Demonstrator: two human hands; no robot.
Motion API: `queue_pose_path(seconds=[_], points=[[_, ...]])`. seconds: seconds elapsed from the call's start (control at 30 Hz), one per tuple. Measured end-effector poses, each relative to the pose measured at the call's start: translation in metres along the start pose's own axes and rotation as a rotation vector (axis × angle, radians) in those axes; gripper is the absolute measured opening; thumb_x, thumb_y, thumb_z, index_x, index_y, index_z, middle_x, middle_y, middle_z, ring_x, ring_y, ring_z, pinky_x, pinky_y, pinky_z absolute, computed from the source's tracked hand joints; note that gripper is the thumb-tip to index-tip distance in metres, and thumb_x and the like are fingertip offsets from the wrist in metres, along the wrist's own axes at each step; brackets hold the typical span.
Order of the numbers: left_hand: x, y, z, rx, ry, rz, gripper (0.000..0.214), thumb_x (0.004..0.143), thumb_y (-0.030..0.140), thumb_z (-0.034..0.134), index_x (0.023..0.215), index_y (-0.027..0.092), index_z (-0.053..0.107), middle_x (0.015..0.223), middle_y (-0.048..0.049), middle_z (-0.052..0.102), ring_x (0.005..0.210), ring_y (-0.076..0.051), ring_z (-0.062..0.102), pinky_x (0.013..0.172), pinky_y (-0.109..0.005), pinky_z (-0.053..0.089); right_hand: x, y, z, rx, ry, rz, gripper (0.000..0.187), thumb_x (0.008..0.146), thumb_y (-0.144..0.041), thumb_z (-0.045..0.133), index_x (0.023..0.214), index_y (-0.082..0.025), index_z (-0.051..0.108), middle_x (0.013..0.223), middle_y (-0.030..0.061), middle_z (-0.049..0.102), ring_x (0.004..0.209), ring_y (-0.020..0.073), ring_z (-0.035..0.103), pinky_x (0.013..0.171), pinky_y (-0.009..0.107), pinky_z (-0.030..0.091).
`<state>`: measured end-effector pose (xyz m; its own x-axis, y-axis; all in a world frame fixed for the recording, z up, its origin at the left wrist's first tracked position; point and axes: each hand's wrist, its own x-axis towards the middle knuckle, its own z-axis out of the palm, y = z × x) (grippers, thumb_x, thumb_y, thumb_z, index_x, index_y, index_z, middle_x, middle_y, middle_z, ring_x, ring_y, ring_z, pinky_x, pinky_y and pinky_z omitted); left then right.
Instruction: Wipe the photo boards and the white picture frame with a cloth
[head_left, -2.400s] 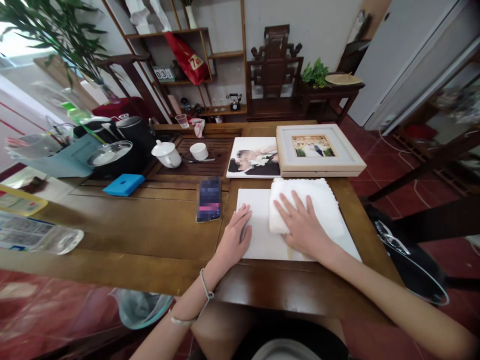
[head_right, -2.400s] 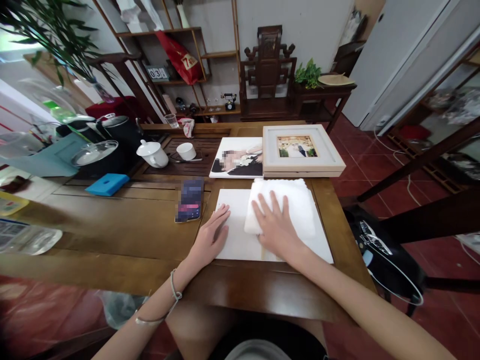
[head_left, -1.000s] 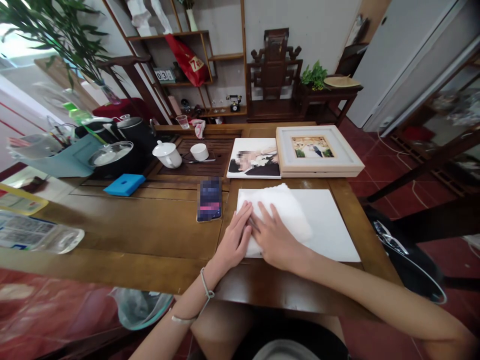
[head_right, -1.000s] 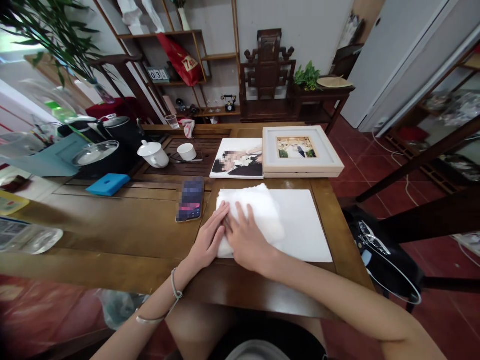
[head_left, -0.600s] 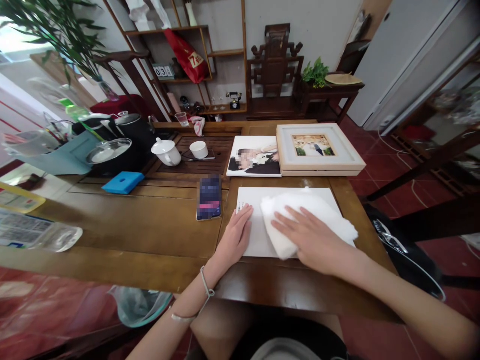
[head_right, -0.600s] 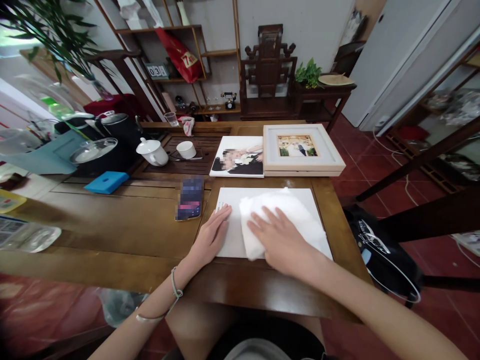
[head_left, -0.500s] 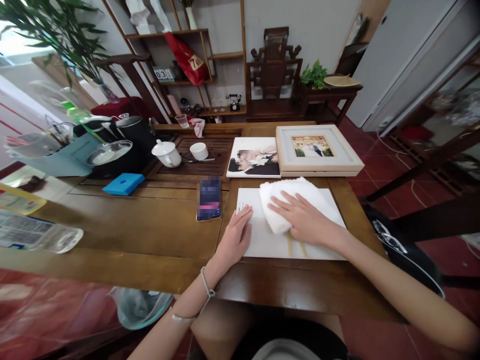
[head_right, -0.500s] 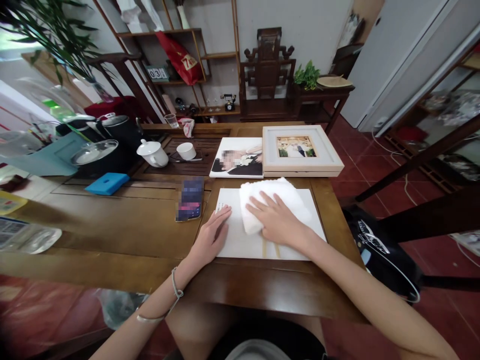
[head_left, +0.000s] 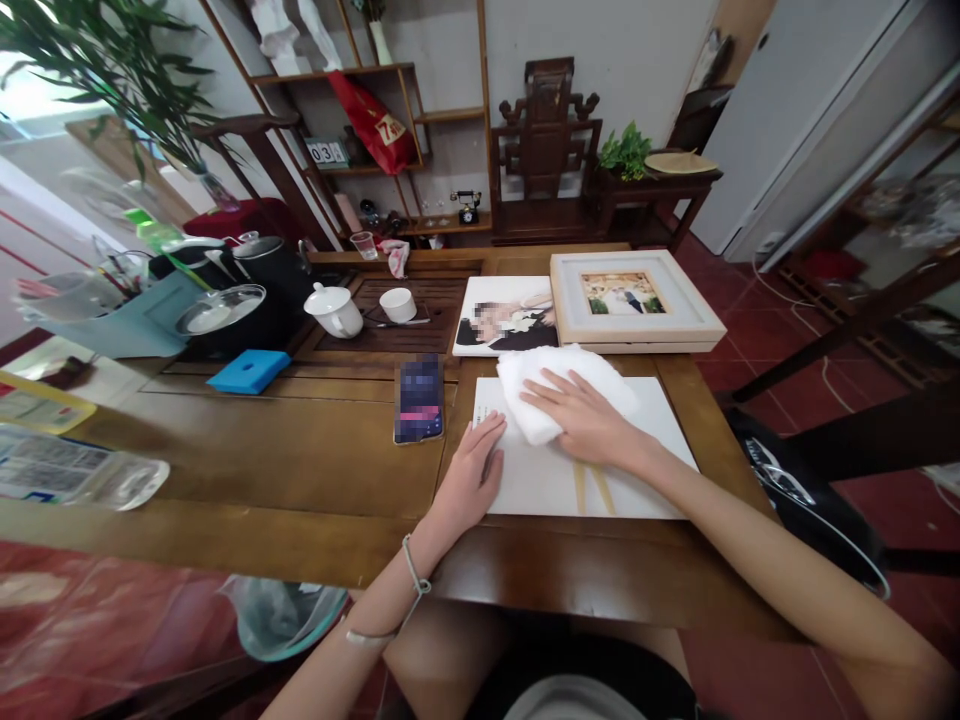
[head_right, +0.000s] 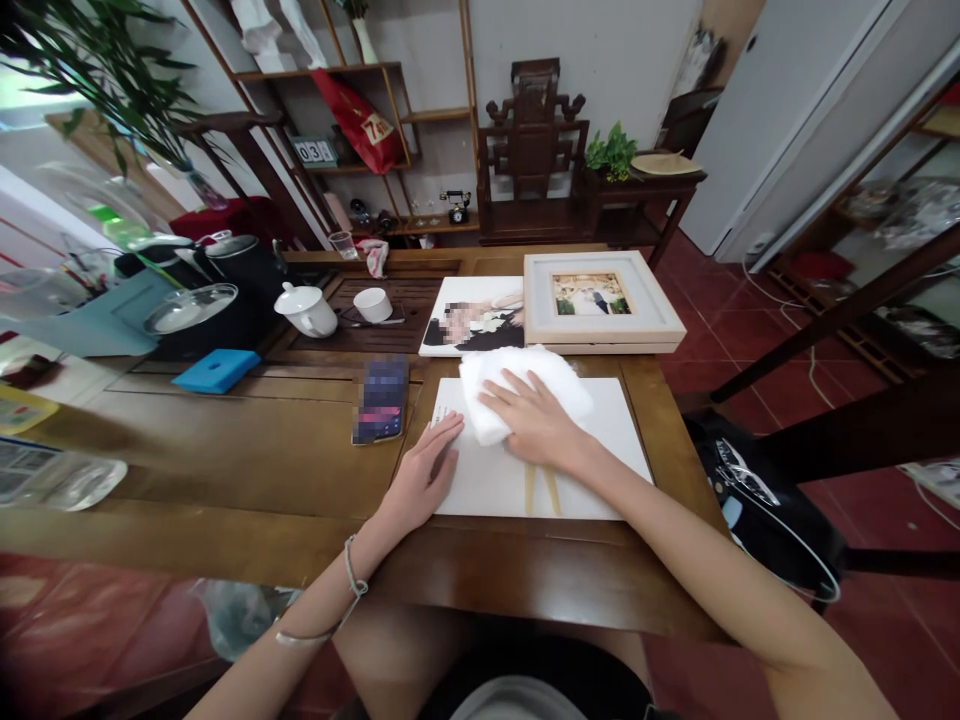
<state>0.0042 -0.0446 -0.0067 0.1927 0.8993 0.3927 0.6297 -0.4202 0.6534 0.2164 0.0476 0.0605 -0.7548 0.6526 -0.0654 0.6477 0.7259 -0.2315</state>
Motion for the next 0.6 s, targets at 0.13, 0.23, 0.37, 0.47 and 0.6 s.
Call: queue_pose_path(seconds=[0.13,0.23,0.37,0.47,0.6], points=[[-0.001,0.0,0.001,-0.009,0.006,0.004,0.042,0.097,0.014,0.042,0.137,0.021,0.052,0.143,-0.0144,0.056,0.14,-0.027,0.046,0.119,-0.059,0.029,-0.029,0.03,-0.001,0.049,0.054,-0.004,0.088,0.065,0.0,0.042,0.15,-0.021,0.039,0.16,0.0022,0.033,0.151,0.0226,0.012,0.121,0.054,0.013],[-0.001,0.0,0.001,-0.007,0.008,-0.005,0.041,0.097,0.014,0.042,0.136,0.021,0.052,0.142,-0.0145,0.056,0.14,-0.027,0.046,0.119,-0.059,0.029,-0.046,0.016,0.004,-0.032,0.073,0.04,0.086,0.065,0.001,0.043,0.15,-0.018,0.04,0.16,0.0051,0.034,0.151,0.027,0.013,0.12,0.058,0.015],[-0.001,0.0,0.001,-0.007,-0.005,-0.016,0.042,0.097,0.014,0.042,0.137,0.021,0.051,0.144,-0.0149,0.055,0.141,-0.027,0.044,0.119,-0.059,0.028,-0.076,-0.046,0.013,-0.138,-0.004,0.03,0.085,0.065,0.0,0.046,0.149,-0.012,0.041,0.158,0.0102,0.036,0.147,0.0361,0.022,0.117,0.061,0.024],[-0.002,0.0,0.001,-0.013,-0.013,-0.017,0.043,0.098,0.015,0.042,0.139,0.022,0.05,0.145,-0.0144,0.054,0.141,-0.027,0.044,0.119,-0.059,0.028,-0.093,-0.077,0.012,-0.116,-0.042,-0.054,0.081,0.065,-0.004,0.051,0.146,-0.009,0.046,0.155,0.0138,0.041,0.143,0.0386,0.031,0.115,0.058,0.031],[-0.002,0.0,0.001,-0.005,-0.012,-0.019,0.045,0.098,0.017,0.041,0.142,0.022,0.048,0.148,-0.0141,0.051,0.142,-0.027,0.042,0.12,-0.058,0.027,-0.075,-0.058,0.006,-0.105,-0.02,-0.011,0.083,0.066,-0.004,0.05,0.148,-0.014,0.044,0.157,0.0092,0.039,0.147,0.0347,0.023,0.119,0.057,0.023]])
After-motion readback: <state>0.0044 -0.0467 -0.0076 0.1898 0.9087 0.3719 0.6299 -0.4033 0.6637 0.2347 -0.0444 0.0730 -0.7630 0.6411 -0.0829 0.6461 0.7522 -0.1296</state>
